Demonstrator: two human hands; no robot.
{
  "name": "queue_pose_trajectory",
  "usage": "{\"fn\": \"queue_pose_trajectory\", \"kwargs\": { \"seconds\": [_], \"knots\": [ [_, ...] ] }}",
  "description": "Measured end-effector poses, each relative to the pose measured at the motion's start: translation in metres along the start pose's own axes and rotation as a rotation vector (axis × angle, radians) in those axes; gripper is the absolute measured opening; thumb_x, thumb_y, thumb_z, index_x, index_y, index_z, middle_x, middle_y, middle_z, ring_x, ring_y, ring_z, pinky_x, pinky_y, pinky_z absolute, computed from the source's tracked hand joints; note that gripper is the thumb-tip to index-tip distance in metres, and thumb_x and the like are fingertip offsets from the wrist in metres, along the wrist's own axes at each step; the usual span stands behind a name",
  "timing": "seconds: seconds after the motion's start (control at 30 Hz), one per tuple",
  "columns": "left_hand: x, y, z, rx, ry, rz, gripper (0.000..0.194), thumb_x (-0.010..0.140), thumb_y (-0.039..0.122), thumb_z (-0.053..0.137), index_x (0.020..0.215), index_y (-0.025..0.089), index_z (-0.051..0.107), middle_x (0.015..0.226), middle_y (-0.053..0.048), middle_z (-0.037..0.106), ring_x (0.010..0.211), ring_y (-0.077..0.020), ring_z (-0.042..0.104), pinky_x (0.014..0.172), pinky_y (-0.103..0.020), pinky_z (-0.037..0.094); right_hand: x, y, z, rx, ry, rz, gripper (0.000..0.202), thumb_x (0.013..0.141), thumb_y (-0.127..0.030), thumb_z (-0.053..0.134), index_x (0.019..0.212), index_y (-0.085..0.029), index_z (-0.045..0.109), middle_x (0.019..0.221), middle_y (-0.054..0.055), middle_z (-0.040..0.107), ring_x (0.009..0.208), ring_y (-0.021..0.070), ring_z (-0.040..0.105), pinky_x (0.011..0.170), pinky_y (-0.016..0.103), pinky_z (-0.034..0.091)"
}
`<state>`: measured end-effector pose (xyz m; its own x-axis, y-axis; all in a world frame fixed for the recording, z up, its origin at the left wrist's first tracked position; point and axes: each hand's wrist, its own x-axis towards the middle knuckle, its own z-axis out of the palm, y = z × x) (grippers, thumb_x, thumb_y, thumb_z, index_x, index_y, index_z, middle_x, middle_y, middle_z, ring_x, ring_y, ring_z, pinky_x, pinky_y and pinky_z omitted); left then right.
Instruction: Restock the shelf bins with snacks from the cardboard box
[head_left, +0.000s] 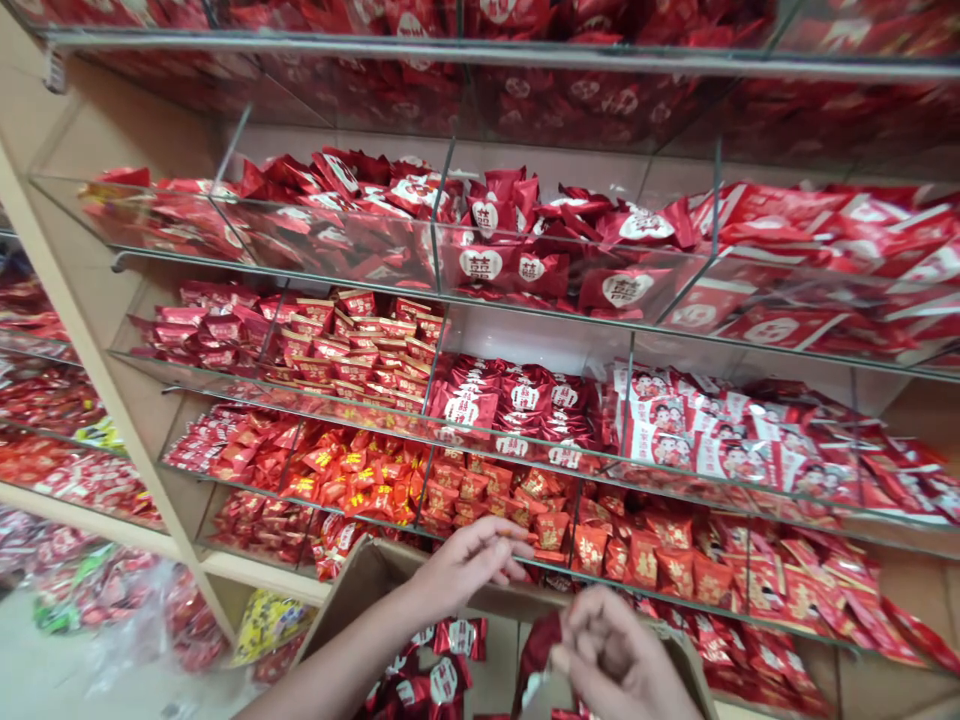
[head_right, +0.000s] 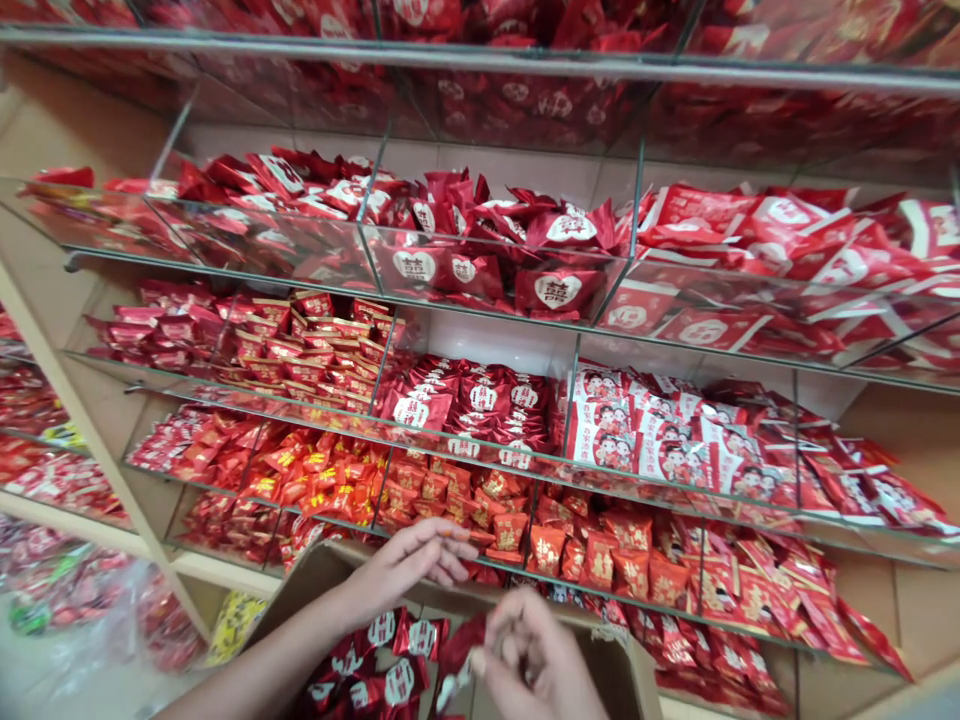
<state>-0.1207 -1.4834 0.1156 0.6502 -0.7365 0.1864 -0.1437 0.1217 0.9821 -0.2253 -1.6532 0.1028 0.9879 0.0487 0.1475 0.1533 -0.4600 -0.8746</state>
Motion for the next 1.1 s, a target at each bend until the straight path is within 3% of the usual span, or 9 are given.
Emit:
{"fn": "queue_pose_trajectory", "kwargs": {
  "seconds": [0.1,0.2,0.33,0.5,0.63,0.73,0.83,0.93,1.1],
  "knots": [
    [-0.002,0.007,0.014,-0.128,-0.125,0.041,0.061,0.069,0.043,0.064,0.120,0.019,0.041,0.118,-0.013,0.049,0.099,-0.0212,0.053,0.083,-0.035,0.042,0.014,-0.013,-0.009,0.178,0.217,-0.063,0.018,0.076,-0.036,0.055,0.079,-0.020,0.046,0.068,-0.002,0.050,0.058,0.0098,0.047,0.055,0.022,0.040],
    [-0.002,0.004,0.024,-0.142,-0.042,0.053,0.060,0.074,0.029,0.063,0.126,0.022,0.033,0.117,-0.010,0.051,0.105,-0.0209,0.050,0.090,-0.036,0.038,0.029,-0.014,-0.004,0.216,0.211,-0.099,0.020,0.075,-0.035,0.056,0.087,-0.020,0.050,0.076,0.002,0.055,0.066,0.0128,0.051,0.061,0.026,0.043],
    [0.002,-0.008,0.021,-0.222,0.043,0.068,0.064,0.079,0.023,0.057,0.131,0.024,0.020,0.113,-0.011,0.053,0.100,-0.0204,0.053,0.088,-0.038,0.040,0.038,0.000,0.007,0.275,0.378,-0.014,0.033,0.072,-0.037,0.059,0.100,-0.021,0.050,0.086,0.004,0.055,0.076,0.0149,0.052,0.069,0.029,0.044],
    [0.005,-0.016,0.018,-0.056,0.144,0.140,0.071,0.077,0.018,0.058,0.132,0.027,0.014,0.115,-0.010,0.045,0.101,-0.0182,0.050,0.089,-0.037,0.038,0.038,0.010,0.015,0.358,0.218,0.066,0.029,0.073,-0.039,0.058,0.095,-0.019,0.056,0.082,0.003,0.057,0.077,0.0149,0.052,0.071,0.029,0.042],
    [0.003,-0.012,0.025,0.033,0.073,0.117,0.079,0.077,0.015,0.057,0.135,0.030,0.006,0.119,-0.011,0.041,0.101,-0.0192,0.049,0.083,-0.035,0.042,0.038,0.010,0.017,0.423,0.170,0.060,0.020,0.073,-0.037,0.058,0.076,-0.018,0.057,0.071,-0.001,0.054,0.066,0.0114,0.047,0.063,0.024,0.038],
    [0.003,-0.010,0.029,-0.112,0.026,0.062,0.085,0.074,0.015,0.061,0.134,0.034,0.003,0.125,-0.011,0.037,0.094,-0.0164,0.053,0.075,-0.030,0.045,0.037,0.011,0.018,0.519,0.178,0.085,0.020,0.072,-0.036,0.060,0.072,-0.017,0.055,0.066,-0.002,0.052,0.061,0.0101,0.045,0.059,0.023,0.037],
    [0.005,-0.012,0.031,-0.310,0.062,0.013,0.086,0.069,0.016,0.067,0.133,0.030,0.010,0.116,-0.010,0.047,0.092,-0.0156,0.055,0.076,-0.029,0.044,0.035,0.016,0.020,0.643,0.254,0.110,0.020,0.071,-0.034,0.062,0.068,-0.017,0.052,0.063,-0.003,0.050,0.059,0.0097,0.044,0.059,0.023,0.037],
    [0.008,-0.013,0.032,-0.441,0.138,-0.069,0.072,0.071,0.022,0.066,0.128,0.021,0.022,0.095,-0.007,0.061,0.079,-0.0139,0.059,0.074,-0.029,0.044,0.032,0.021,0.021,0.762,0.323,0.075,0.021,0.072,-0.032,0.062,0.063,-0.018,0.050,0.060,-0.003,0.052,0.060,0.0098,0.046,0.061,0.024,0.039],
    [0.008,-0.011,0.030,-0.404,0.101,-0.062,0.065,0.073,0.024,0.064,0.126,0.018,0.027,0.086,-0.006,0.066,0.073,-0.0128,0.061,0.072,-0.028,0.043,0.030,0.022,0.014,0.787,0.262,0.091,0.012,0.072,-0.029,0.063,0.077,-0.020,0.057,0.069,-0.003,0.058,0.065,0.0097,0.051,0.064,0.023,0.041]
  ]
}}
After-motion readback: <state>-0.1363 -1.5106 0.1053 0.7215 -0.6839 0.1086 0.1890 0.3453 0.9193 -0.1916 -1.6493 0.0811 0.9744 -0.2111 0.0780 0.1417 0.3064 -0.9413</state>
